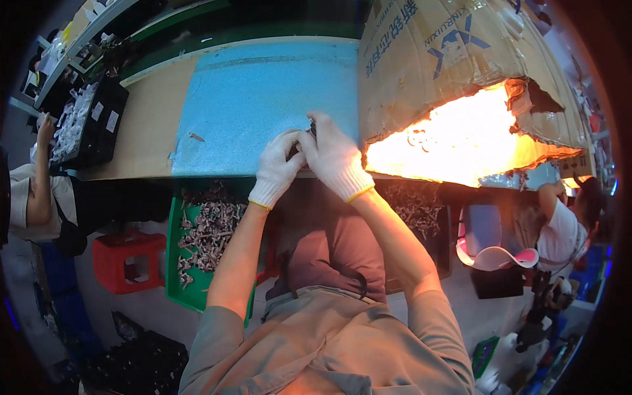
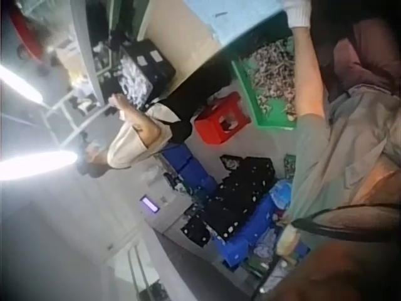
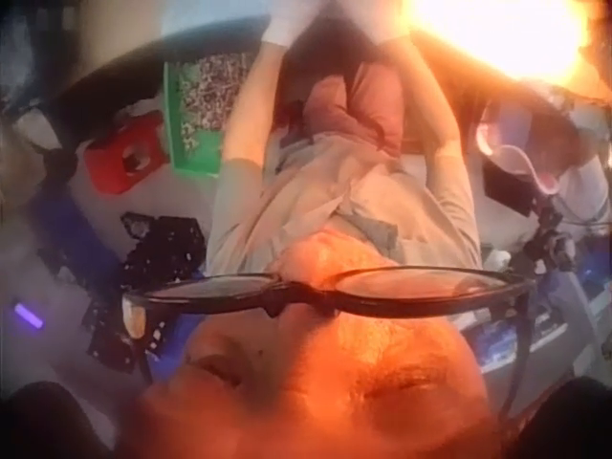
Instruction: The person assembles small plastic and metal components by hand, taking parts from a cardboard box and placing the finished work in a green plastic tray.
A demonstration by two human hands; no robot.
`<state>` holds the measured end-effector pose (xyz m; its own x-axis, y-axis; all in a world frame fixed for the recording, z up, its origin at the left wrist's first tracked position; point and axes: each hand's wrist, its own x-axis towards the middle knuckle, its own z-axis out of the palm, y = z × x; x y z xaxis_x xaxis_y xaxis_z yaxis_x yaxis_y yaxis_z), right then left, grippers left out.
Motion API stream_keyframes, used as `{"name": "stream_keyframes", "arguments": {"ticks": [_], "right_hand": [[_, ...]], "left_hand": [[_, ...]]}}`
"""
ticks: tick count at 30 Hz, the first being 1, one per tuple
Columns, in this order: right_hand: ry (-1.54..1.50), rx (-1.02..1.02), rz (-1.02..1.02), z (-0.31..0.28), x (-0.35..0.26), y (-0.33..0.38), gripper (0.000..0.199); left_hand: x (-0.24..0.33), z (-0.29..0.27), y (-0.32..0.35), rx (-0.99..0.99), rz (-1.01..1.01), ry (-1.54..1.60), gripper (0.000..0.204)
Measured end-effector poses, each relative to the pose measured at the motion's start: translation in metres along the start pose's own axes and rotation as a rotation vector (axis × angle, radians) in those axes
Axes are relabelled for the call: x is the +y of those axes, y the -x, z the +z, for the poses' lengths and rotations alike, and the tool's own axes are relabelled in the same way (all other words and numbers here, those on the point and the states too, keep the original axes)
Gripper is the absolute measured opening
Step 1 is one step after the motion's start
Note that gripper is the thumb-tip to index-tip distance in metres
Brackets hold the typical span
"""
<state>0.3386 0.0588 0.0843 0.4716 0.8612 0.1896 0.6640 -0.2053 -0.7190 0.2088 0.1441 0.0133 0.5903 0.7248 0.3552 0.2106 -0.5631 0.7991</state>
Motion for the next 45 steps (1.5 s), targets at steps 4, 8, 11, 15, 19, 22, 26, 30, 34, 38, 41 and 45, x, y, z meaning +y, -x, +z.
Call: {"name": "stream_keyframes", "arguments": {"ticks": [4, 8, 11, 15, 19, 22, 26, 30, 34, 38, 41, 45], "right_hand": [[0.279, -0.164, -0.173, -0.007, -0.011, -0.010, 0.049], [0.476, -0.299, -0.222, 0.000, -0.031, -0.018, 0.043], [0.513, -0.269, -0.162, -0.011, -0.020, -0.016, 0.041], [0.618, -0.292, -0.308, -0.005, -0.029, -0.012, 0.029], [0.736, -0.416, -0.336, 0.004, -0.025, -0.018, 0.020], [0.733, -0.365, -0.379, 0.009, -0.015, -0.021, 0.021], [0.672, -0.250, -0.428, 0.003, -0.022, -0.016, 0.024], [0.562, -0.239, -0.406, 0.013, -0.012, -0.013, 0.020], [0.554, -0.244, -0.432, 0.021, 0.005, -0.016, 0.023], [0.486, -0.192, -0.371, 0.006, -0.018, -0.003, 0.021], [0.493, -0.275, -0.276, 0.015, -0.016, -0.017, 0.027], [0.501, -0.278, -0.258, 0.014, -0.006, -0.018, 0.030]], "left_hand": [[-0.001, -0.002, 0.000, -0.003, 0.013, -0.041, 0.034], [-0.008, -0.003, 0.003, 0.121, 0.079, -0.037, 0.035], [0.002, -0.004, 0.006, 0.026, 0.050, 0.015, 0.050], [0.024, -0.011, 0.011, 0.226, -0.260, 0.855, 0.053], [0.046, 0.002, -0.015, 0.238, -0.322, 0.891, 0.049], [0.042, 0.011, -0.017, 0.257, -0.334, 0.837, 0.044], [0.049, 0.013, -0.014, 0.276, -0.300, 0.850, 0.036], [0.035, 0.013, -0.008, 0.240, -0.281, 0.883, 0.032], [0.024, 0.023, -0.008, 0.302, -0.236, 0.938, 0.031], [0.041, 0.018, -0.004, 0.342, -0.127, 0.832, 0.034], [0.030, 0.010, -0.013, 0.314, -0.192, 0.819, 0.038], [0.022, 0.017, -0.018, 0.260, -0.184, 0.727, 0.037]]}}
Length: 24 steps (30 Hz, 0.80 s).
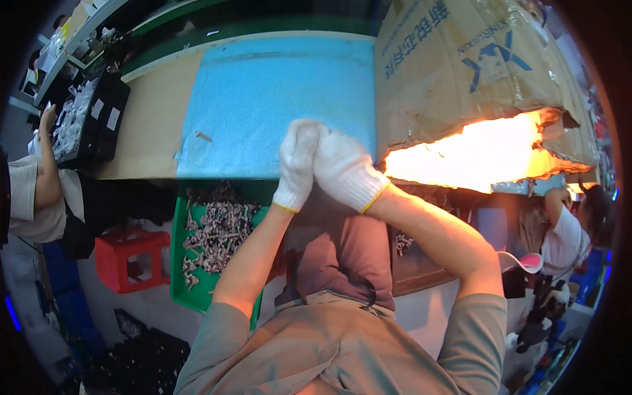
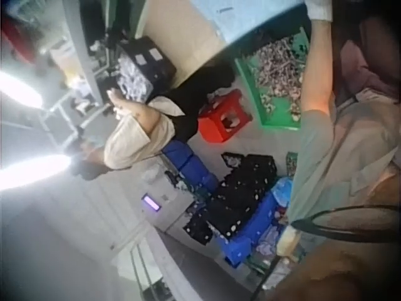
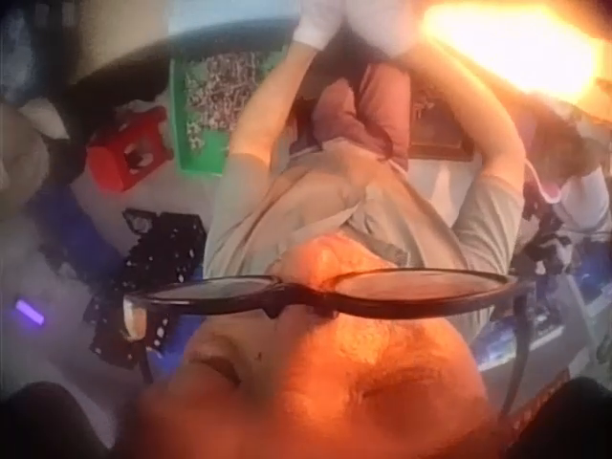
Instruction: The person assembles small plastic and metal components by hand, taking parts from a cardboard box and placing the finished work in a green plastic tray.
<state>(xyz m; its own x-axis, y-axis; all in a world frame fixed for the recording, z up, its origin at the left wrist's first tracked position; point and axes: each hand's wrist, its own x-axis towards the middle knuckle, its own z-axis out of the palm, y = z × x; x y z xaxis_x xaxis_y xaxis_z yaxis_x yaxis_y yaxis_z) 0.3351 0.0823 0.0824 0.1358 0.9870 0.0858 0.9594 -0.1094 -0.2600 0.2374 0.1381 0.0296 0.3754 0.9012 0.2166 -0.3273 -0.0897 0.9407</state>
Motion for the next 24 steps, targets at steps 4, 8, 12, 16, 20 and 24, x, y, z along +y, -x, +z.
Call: {"name": "stream_keyframes", "arguments": {"ticks": [4, 8, 12, 16, 20, 24], "right_hand": [[-0.064, 0.069, 0.073, -0.004, -0.005, 0.015, 0.031], [-0.014, -0.057, -0.014, -0.019, -0.009, 0.002, 0.038], [-0.346, -0.031, 0.099, -0.024, 0.006, 0.005, 0.040], [-0.624, 0.153, 0.187, -0.030, 0.018, 0.029, 0.044], [-0.680, 0.075, 0.178, -0.031, 0.007, 0.048, 0.051], [-0.557, 0.109, 0.140, -0.031, -0.004, 0.066, 0.049]], "left_hand": [[0.011, 0.007, 0.008, -0.050, 0.048, 0.029, 0.036], [-0.001, -0.004, -0.011, -0.096, 0.008, -0.088, 0.042], [0.018, -0.004, 0.002, 0.035, -0.069, -0.017, 0.046], [0.054, -0.037, 0.021, -0.100, -0.564, 0.058, 0.055], [0.046, -0.033, 0.041, -0.312, -0.746, 0.363, 0.053], [0.034, -0.031, 0.059, -0.321, -0.631, 0.523, 0.030]]}}
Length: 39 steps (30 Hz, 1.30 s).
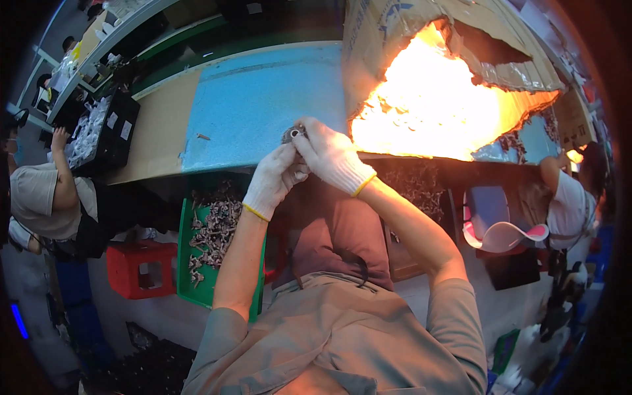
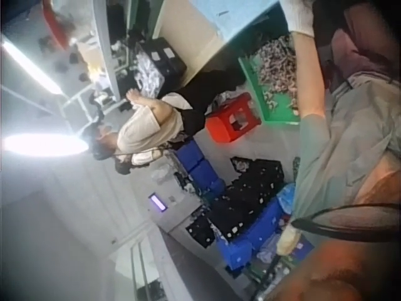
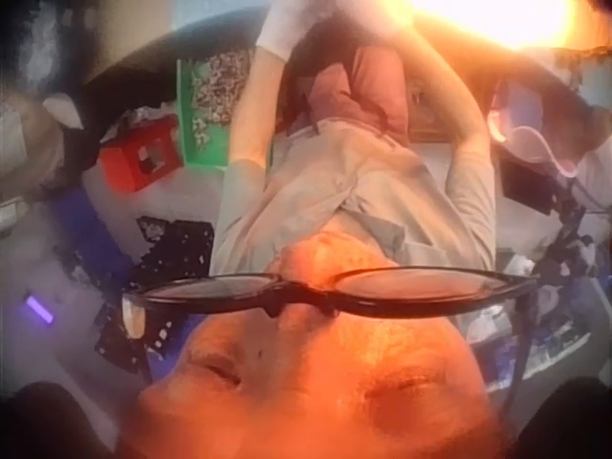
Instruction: The person assembles small plastic and metal components by hand, taking parts from a cardboard box and placing the finished work in a green plastic tray.
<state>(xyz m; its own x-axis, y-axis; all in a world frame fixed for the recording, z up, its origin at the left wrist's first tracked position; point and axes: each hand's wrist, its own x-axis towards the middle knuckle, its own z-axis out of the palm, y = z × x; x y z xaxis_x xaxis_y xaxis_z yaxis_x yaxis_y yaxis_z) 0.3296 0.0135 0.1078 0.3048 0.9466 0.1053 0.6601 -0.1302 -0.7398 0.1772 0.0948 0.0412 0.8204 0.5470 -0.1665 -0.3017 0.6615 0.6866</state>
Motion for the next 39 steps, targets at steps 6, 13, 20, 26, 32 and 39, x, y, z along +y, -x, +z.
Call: {"name": "stream_keyframes", "arguments": {"ticks": [6, 13, 20, 26, 32, 39], "right_hand": [[-0.400, -0.157, 0.440, 0.006, -0.002, 0.022, 0.048], [0.023, -0.177, -0.002, 0.021, -0.032, 0.037, 0.033], [-0.640, -0.488, 0.551, 0.020, -0.011, 0.053, 0.050], [-0.173, -0.472, 0.082, -0.044, 0.050, 0.061, 0.040], [0.314, 0.371, 0.008, -0.136, 0.179, -0.031, 0.023], [0.504, 0.193, 0.425, -0.184, 0.141, -0.079, 0.042]], "left_hand": [[-0.013, 0.015, 0.038, 0.174, 0.681, -1.233, 0.036], [-0.033, -0.043, 0.061, 0.152, 0.222, -0.414, 0.034], [-0.027, 0.002, 0.095, 0.336, 0.440, -1.317, 0.031], [0.006, -0.029, 0.148, 0.642, -0.122, -1.123, 0.042], [0.015, -0.057, 0.155, 0.706, -0.111, -1.441, 0.042], [0.014, 0.007, 0.066, 0.456, 0.087, -1.251, 0.032]]}}
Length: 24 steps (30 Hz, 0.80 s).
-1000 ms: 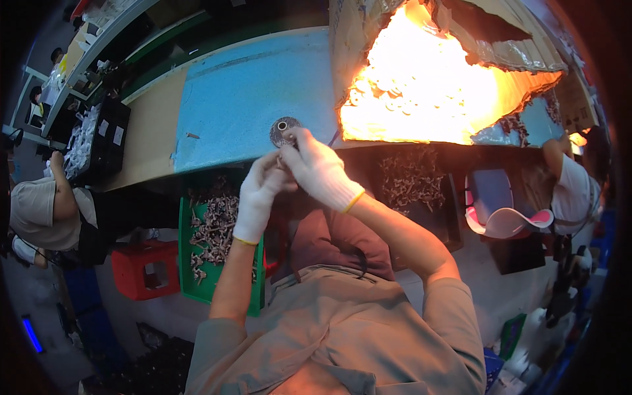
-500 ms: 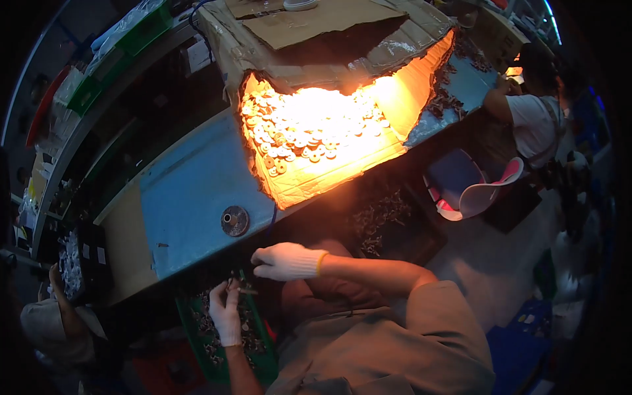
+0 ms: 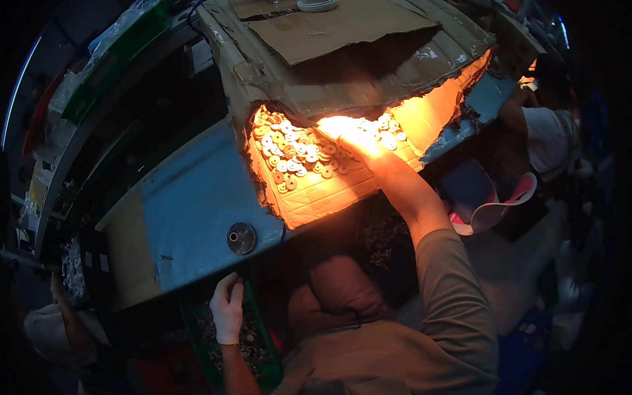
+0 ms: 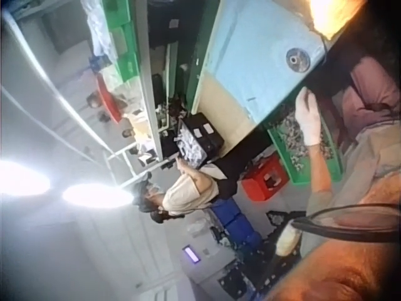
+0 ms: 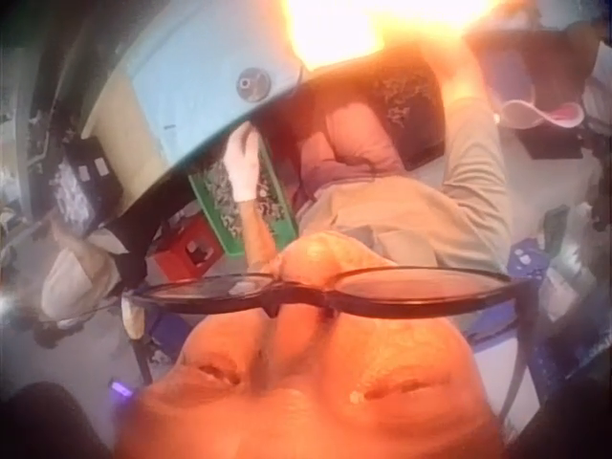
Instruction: The person assembles small plastic and metal components by hand, taking parts from a cardboard box and placing the finished work in a green plastic tray.
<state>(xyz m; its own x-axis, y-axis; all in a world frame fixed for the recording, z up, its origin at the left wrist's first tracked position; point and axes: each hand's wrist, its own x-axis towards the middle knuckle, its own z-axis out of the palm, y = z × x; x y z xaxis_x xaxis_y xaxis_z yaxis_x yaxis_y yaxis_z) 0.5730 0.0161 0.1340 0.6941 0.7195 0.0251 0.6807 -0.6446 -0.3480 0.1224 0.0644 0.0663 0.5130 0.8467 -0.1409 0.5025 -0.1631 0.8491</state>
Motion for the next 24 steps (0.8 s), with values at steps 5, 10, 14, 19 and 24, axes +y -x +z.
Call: {"name": "stream_keyframes", "arguments": {"ticks": [5, 10, 14, 19, 24], "right_hand": [[-0.063, -0.008, 0.005, 0.012, 0.012, -0.007, 0.046], [-0.115, -0.002, -0.006, 0.016, 0.015, -0.008, 0.051], [-0.154, 0.007, -0.018, 0.015, 0.024, 0.001, 0.054], [-0.210, 0.023, -0.030, 0.016, 0.022, 0.008, 0.059], [-0.254, 0.037, -0.015, 0.017, 0.025, 0.009, 0.064]], "left_hand": [[0.001, 0.006, -0.012, -0.033, 0.029, 0.030, 0.031], [0.000, 0.003, -0.012, -0.007, -0.036, 0.078, 0.031], [0.004, 0.000, -0.008, -0.008, -0.038, 0.099, 0.031], [0.005, -0.001, -0.005, 0.006, -0.078, 0.209, 0.031], [0.010, 0.005, -0.005, -0.027, -0.058, 0.255, 0.031]]}}
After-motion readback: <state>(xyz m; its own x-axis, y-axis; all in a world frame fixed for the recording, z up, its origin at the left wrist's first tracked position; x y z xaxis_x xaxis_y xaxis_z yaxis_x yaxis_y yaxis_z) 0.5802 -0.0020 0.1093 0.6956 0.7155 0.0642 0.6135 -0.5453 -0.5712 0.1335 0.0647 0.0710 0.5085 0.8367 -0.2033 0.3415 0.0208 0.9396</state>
